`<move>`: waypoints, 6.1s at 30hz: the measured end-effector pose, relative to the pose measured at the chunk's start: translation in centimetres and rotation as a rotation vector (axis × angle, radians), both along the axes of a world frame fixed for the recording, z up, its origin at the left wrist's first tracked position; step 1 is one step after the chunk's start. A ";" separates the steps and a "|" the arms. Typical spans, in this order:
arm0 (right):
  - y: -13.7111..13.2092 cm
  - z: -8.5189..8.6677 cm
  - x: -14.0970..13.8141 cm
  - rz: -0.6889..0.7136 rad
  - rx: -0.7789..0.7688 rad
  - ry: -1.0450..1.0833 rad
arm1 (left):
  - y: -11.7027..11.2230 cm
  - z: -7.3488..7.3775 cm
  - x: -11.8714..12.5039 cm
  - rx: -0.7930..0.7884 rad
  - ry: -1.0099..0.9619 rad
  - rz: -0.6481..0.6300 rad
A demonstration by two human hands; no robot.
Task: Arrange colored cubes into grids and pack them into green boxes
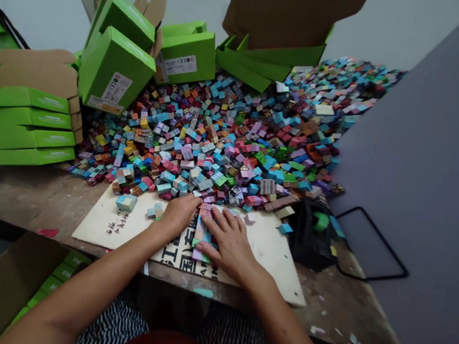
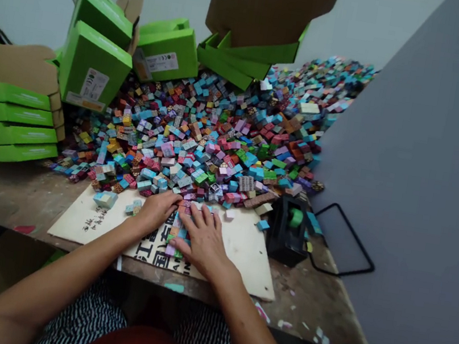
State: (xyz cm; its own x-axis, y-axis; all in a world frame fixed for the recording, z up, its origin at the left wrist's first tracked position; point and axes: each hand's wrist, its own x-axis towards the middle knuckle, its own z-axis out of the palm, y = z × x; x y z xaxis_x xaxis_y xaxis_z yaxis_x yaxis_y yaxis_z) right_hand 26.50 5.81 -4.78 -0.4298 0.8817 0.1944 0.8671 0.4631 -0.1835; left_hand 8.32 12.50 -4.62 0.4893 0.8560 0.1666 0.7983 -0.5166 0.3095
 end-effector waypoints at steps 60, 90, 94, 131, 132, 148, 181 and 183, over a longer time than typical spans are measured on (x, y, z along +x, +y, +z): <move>-9.2 -1.6 -0.5 -0.059 0.087 0.253 | 0.4 3.9 6.6 -0.026 0.357 -0.187; -4.8 0.1 7.5 -0.104 -0.190 0.355 | -7.7 2.2 -1.6 -0.116 -0.123 -0.203; -2.4 0.1 7.0 0.003 -0.289 0.224 | -6.4 1.5 -0.6 -0.111 -0.005 -0.165; -4.6 -2.1 5.2 -0.059 -0.107 0.334 | -9.4 -1.2 -2.7 0.018 -0.130 -0.140; -4.5 -2.1 5.3 -0.060 -0.112 0.329 | -9.5 -1.2 -2.6 0.017 -0.132 -0.131; -5.3 -3.6 4.7 0.035 0.113 0.204 | -10.3 -0.7 -2.4 0.169 -0.074 -0.161; -5.2 -2.6 5.2 0.055 -0.066 0.210 | -8.5 2.0 -0.6 0.057 0.084 -0.030; -5.1 -2.0 5.4 0.039 -0.142 0.256 | -8.2 2.5 -0.3 0.026 0.117 -0.021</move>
State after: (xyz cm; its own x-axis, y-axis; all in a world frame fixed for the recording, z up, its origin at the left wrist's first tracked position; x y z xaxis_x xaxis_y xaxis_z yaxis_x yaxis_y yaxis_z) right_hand 31.92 0.72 -6.75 -0.4168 0.8916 0.1769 0.7661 0.4493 -0.4595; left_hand 7.98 4.30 -2.12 0.5244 0.8416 0.1296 0.8172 -0.5402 0.2012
